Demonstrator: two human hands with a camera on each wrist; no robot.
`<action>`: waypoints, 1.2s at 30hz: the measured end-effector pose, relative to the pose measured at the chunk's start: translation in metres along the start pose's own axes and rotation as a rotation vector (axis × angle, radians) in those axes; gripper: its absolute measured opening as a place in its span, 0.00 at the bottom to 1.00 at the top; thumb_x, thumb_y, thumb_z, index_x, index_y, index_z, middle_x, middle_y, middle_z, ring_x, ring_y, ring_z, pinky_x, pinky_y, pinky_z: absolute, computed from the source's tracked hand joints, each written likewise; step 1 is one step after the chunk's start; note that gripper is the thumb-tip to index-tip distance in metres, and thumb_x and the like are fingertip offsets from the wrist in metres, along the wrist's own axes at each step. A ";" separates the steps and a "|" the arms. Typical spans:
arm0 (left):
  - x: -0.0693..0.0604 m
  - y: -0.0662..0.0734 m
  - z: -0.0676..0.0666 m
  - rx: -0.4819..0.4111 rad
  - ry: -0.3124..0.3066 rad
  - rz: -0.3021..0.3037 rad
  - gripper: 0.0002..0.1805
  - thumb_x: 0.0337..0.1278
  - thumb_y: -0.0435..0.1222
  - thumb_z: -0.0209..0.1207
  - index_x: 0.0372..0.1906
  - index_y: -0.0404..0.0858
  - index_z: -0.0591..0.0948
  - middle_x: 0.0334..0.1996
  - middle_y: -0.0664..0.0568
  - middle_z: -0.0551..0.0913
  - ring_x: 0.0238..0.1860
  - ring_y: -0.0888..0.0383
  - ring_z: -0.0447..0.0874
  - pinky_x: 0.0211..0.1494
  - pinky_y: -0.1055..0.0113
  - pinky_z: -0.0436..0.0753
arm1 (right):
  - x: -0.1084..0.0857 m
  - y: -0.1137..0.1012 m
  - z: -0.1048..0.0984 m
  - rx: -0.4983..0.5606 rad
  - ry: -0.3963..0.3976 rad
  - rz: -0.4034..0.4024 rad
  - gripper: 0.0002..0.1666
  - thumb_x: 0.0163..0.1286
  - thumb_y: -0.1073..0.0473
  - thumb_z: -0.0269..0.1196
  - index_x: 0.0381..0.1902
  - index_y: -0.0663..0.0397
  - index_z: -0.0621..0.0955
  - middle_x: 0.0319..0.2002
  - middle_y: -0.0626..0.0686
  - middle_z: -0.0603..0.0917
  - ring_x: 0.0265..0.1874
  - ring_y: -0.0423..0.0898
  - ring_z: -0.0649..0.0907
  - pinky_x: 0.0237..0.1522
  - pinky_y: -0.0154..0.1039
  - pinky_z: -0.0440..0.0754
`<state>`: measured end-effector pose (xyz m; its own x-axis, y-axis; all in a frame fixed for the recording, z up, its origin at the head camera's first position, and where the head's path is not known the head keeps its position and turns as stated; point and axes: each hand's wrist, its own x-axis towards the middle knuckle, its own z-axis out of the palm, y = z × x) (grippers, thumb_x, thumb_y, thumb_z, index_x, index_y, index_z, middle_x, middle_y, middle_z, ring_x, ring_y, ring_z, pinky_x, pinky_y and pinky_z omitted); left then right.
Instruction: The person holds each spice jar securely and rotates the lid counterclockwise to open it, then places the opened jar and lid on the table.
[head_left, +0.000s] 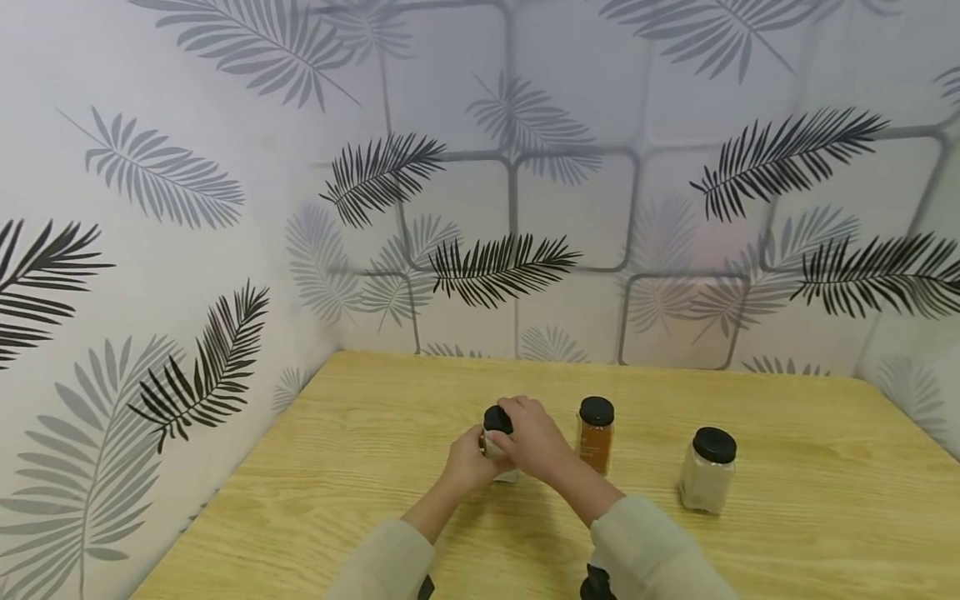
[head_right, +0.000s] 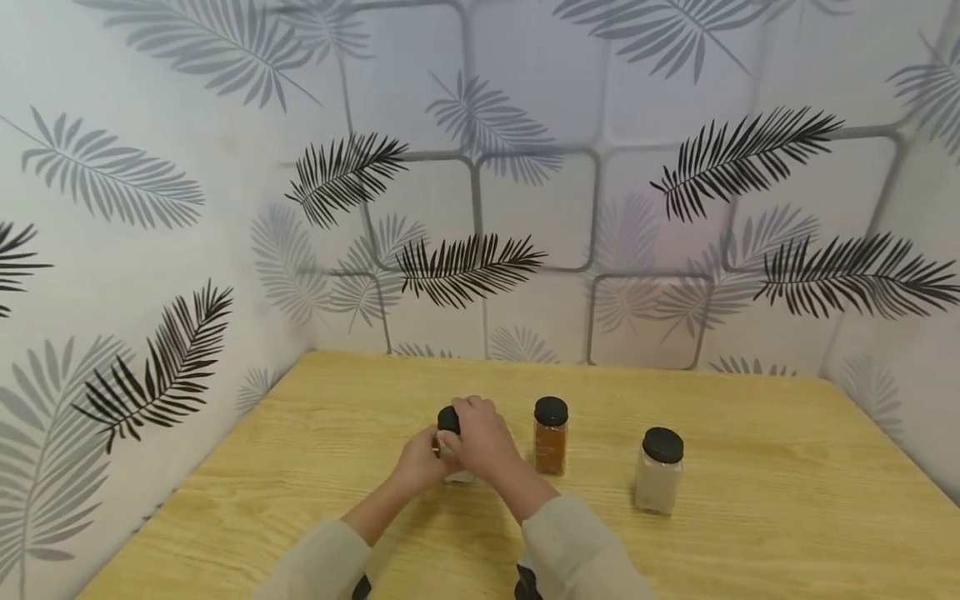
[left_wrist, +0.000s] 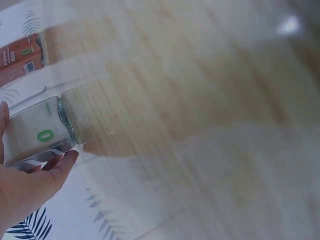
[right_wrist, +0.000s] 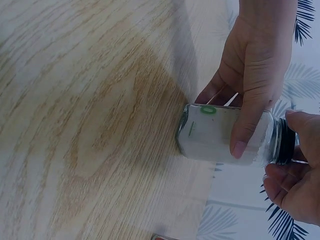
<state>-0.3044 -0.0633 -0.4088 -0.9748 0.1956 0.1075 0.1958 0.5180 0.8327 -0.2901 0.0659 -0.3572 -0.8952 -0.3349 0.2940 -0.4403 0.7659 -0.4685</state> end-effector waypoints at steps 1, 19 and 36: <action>0.000 0.000 0.000 0.001 0.004 0.001 0.28 0.48 0.38 0.66 0.52 0.27 0.73 0.50 0.34 0.76 0.49 0.43 0.75 0.46 0.51 0.79 | 0.000 0.000 0.000 -0.003 -0.002 -0.004 0.27 0.66 0.56 0.59 0.58 0.68 0.71 0.56 0.66 0.74 0.52 0.60 0.74 0.49 0.51 0.77; -0.003 0.001 0.001 0.018 0.015 0.038 0.31 0.48 0.37 0.65 0.54 0.22 0.71 0.53 0.27 0.74 0.54 0.34 0.73 0.52 0.46 0.77 | 0.006 -0.003 0.006 -0.035 0.028 -0.010 0.24 0.65 0.57 0.60 0.53 0.70 0.74 0.49 0.65 0.76 0.49 0.60 0.76 0.48 0.49 0.79; 0.002 0.000 0.001 0.029 -0.012 0.079 0.23 0.49 0.35 0.65 0.49 0.25 0.75 0.34 0.41 0.80 0.29 0.57 0.71 0.29 0.68 0.72 | 0.005 -0.006 0.006 -0.053 0.073 -0.007 0.21 0.62 0.58 0.63 0.48 0.68 0.76 0.45 0.64 0.78 0.42 0.58 0.76 0.43 0.48 0.80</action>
<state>-0.3062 -0.0624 -0.4088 -0.9548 0.2465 0.1658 0.2753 0.5243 0.8058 -0.2927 0.0568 -0.3577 -0.8840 -0.3004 0.3582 -0.4403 0.7924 -0.4222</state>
